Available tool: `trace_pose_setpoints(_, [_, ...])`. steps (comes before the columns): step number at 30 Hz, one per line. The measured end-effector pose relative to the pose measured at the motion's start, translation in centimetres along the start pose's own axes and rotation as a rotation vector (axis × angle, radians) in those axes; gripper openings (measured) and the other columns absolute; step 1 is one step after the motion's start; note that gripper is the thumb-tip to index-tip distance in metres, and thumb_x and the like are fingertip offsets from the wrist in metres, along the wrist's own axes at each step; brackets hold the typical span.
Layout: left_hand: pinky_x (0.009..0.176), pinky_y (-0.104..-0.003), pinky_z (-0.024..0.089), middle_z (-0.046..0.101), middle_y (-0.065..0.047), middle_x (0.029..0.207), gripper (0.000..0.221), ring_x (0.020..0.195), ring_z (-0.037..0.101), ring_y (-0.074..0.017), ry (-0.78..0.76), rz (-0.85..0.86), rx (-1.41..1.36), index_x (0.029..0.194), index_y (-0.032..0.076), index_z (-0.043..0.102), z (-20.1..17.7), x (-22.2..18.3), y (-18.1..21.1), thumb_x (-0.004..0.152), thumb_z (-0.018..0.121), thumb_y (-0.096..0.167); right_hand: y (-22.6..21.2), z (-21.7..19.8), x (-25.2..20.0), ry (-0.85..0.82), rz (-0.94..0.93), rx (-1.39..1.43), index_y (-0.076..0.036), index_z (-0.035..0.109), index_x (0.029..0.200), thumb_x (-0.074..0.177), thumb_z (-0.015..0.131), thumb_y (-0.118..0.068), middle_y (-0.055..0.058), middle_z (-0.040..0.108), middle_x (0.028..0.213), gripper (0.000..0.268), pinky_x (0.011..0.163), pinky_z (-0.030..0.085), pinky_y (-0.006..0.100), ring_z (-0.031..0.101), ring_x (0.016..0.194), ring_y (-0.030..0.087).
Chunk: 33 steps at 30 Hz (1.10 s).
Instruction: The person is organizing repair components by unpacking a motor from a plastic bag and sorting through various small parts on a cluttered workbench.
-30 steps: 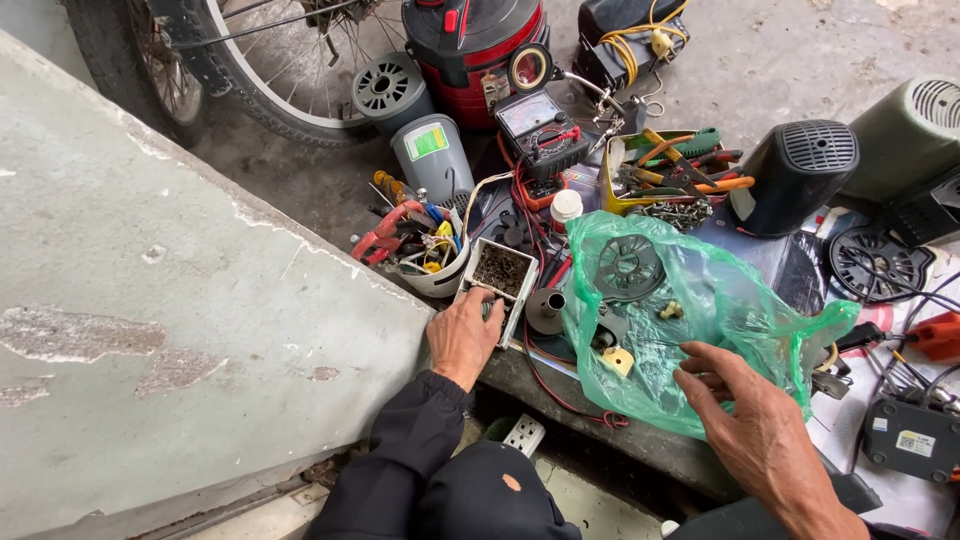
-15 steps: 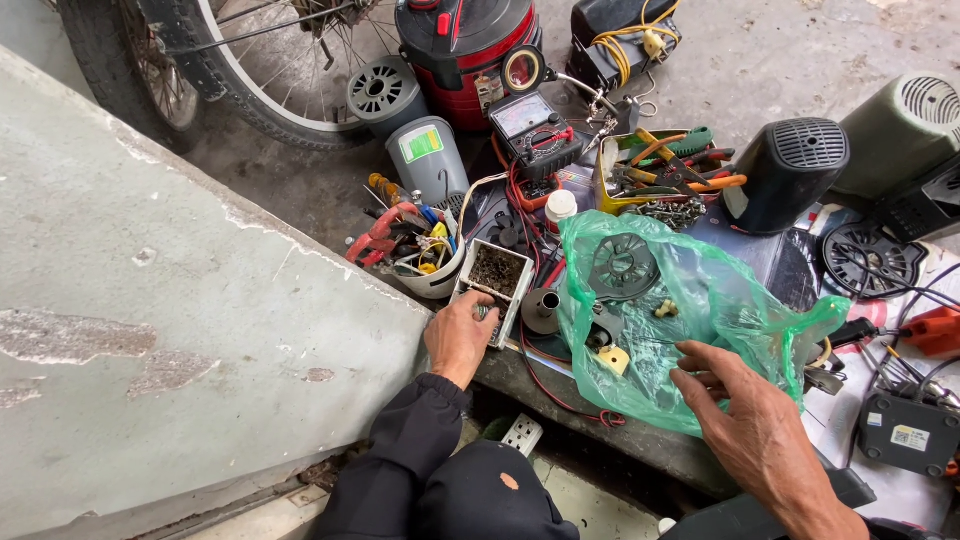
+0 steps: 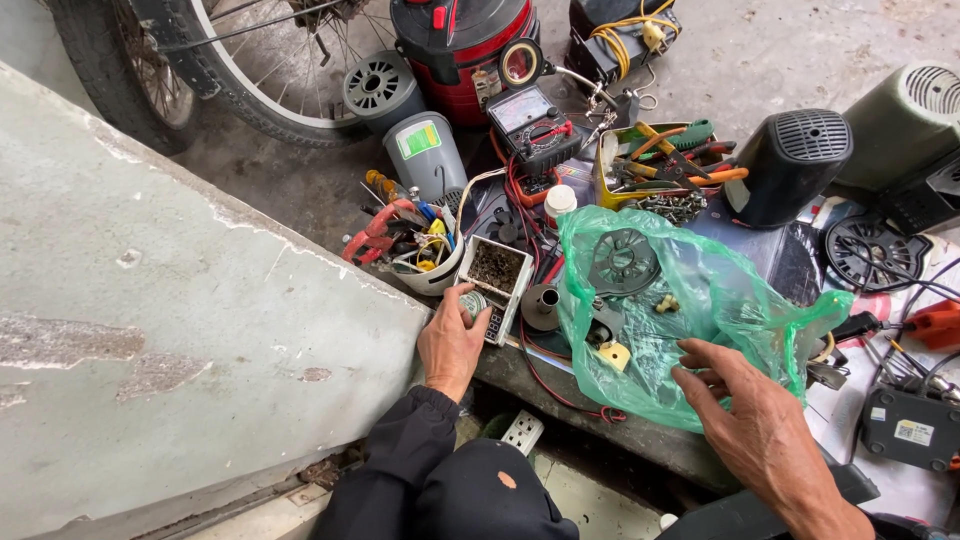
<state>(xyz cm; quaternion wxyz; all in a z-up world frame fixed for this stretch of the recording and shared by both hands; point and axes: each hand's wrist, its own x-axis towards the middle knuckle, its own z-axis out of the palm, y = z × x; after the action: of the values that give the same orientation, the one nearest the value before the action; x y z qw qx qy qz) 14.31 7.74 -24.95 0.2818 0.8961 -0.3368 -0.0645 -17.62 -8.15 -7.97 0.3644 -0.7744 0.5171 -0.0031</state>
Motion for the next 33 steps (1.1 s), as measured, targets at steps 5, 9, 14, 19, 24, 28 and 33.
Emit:
trace_pose_setpoints(5, [0.072,-0.044,0.058,0.069,0.002,0.099,0.047,0.085,0.071,-0.0217,0.007,-0.14,-0.077,0.134,0.021,0.062,-1.2,-0.9,0.7,0.097,0.08,0.043,-0.5,0.1,0.0,-0.011,0.023,0.008,-0.029,0.071,0.147,0.101,0.069,-0.037,-0.003,0.086,0.129,0.047,0.1,0.061,0.042,0.082,0.118,0.017])
trace_pose_setpoints(9, [0.072,-0.044,0.06,0.065,-0.006,0.109,0.054,0.09,0.07,-0.0245,0.008,-0.073,0.017,0.149,0.018,0.059,-0.8,-1.6,0.3,0.102,0.072,0.04,-0.3,0.2,0.3,-0.04,0.021,-0.009,-0.033,0.067,0.152,0.102,0.067,-0.038,-0.003,0.083,0.134,0.051,0.103,0.063,0.048,0.08,0.122,0.02])
trace_pose_setpoints(14, [0.081,-0.052,0.063,0.069,-0.016,0.134,0.073,0.112,0.074,-0.0367,-0.045,-0.078,0.091,0.164,0.015,0.05,-1.5,-1.2,0.7,0.101,0.068,0.048,-0.5,0.7,0.5,-0.028,0.014,-0.012,-0.031,0.072,0.146,0.101,0.068,-0.036,-0.004,0.086,0.129,0.045,0.101,0.061,0.041,0.082,0.119,0.017])
trace_pose_setpoints(19, [0.085,-0.055,0.064,0.078,-0.018,0.133,0.074,0.106,0.08,-0.0446,-0.151,-0.164,0.107,0.16,0.016,0.046,-2.1,-0.2,1.5,0.102,0.074,0.051,-0.5,0.9,0.6,-0.02,-0.026,-0.002,-0.029,0.073,0.144,0.101,0.069,-0.035,-0.006,0.086,0.127,0.044,0.098,0.061,0.042,0.083,0.113,0.016])
trace_pose_setpoints(24, [0.074,-0.043,0.065,0.075,-0.004,0.089,0.058,0.077,0.079,-0.027,-0.088,-0.212,-0.056,0.146,0.018,0.043,-2.4,-1.9,1.8,0.104,0.07,0.047,-0.2,0.7,0.7,-0.041,-0.023,-0.018,-0.031,0.07,0.148,0.101,0.067,-0.037,-0.005,0.083,0.134,0.047,0.102,0.063,0.046,0.081,0.119,0.019])
trace_pose_setpoints(28, [0.072,-0.043,0.063,0.072,0.004,0.086,0.059,0.075,0.079,-0.0218,0.091,-0.17,-0.168,0.141,0.017,0.048,-2.7,-3.8,1.6,0.098,0.077,0.043,0.5,1.2,1.0,-0.046,-0.045,-0.047,-0.032,0.069,0.148,0.101,0.067,-0.038,-0.006,0.083,0.134,0.048,0.102,0.063,0.047,0.082,0.118,0.019])
trace_pose_setpoints(33, [0.068,-0.041,0.063,0.08,-0.007,0.118,0.048,0.069,0.077,-0.0207,0.117,-0.191,-0.225,0.138,0.02,0.049,-2.7,-4.8,1.0,0.101,0.07,0.041,0.2,1.3,0.8,-0.028,-0.057,-0.054,-0.03,0.073,0.143,0.101,0.069,-0.038,-0.007,0.084,0.126,0.043,0.096,0.061,0.042,0.083,0.109,0.017])
